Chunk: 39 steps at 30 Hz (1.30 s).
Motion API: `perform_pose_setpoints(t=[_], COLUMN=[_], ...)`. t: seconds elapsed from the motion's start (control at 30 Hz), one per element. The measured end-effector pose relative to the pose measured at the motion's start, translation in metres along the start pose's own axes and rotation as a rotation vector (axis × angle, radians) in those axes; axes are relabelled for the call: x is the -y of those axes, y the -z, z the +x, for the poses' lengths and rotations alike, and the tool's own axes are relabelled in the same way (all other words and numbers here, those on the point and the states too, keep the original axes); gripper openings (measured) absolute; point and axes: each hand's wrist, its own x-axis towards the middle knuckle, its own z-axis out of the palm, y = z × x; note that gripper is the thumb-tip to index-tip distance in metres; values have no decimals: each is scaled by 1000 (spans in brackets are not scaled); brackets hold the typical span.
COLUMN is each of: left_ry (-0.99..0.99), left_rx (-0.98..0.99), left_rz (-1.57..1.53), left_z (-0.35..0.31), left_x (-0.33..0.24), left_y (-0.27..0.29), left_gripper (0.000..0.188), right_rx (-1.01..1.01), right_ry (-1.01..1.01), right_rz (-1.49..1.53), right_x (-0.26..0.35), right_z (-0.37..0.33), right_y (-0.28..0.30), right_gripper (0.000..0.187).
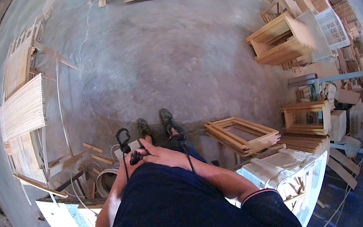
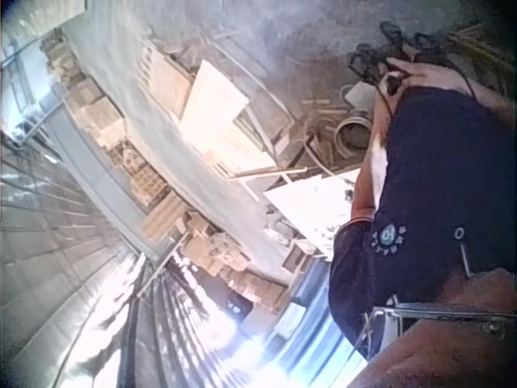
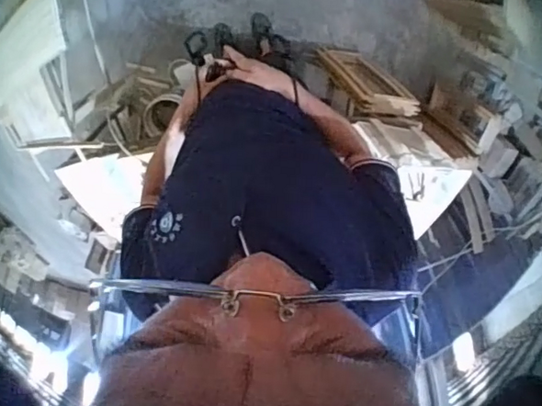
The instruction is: Assembling wooden slats into a rectangular frame using a pneumatic nail gun at a workbench.
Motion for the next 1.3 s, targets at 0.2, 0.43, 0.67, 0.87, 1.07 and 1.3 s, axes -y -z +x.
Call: perform_pose_setpoints(t=[0.2, 0.43, 0.67, 0.87, 1.07, 1.3], left_ry=[-23, -120, -62, -105, -65, -45], left_rx=[-35, -123, -32, 19, 189, 263], left_rz=[54, 182, 34, 158, 218, 310], left_z=[-1, -6, -7, -1, -4, -5], left_x=[-2, -11, -16, -4, -23, -32], left_y=[-3, -13, -11, -2, 5, 12], left_gripper=[19, 17, 23, 25, 30, 25], right_rx=[209, 225, 60, -9, 2, 98], right_ry=[207, -99, 10, -34, -49, 24], right_rz=[-150, 1, 3, -90, -131, -158], right_x=[-40, -1, 7, 9, -6, 4], right_z=[17, -5, -27, -27, -22, -19], right_y=[3, 34, 27, 24, 26, 26], right_gripper=[74, 39, 21, 20, 21, 19])
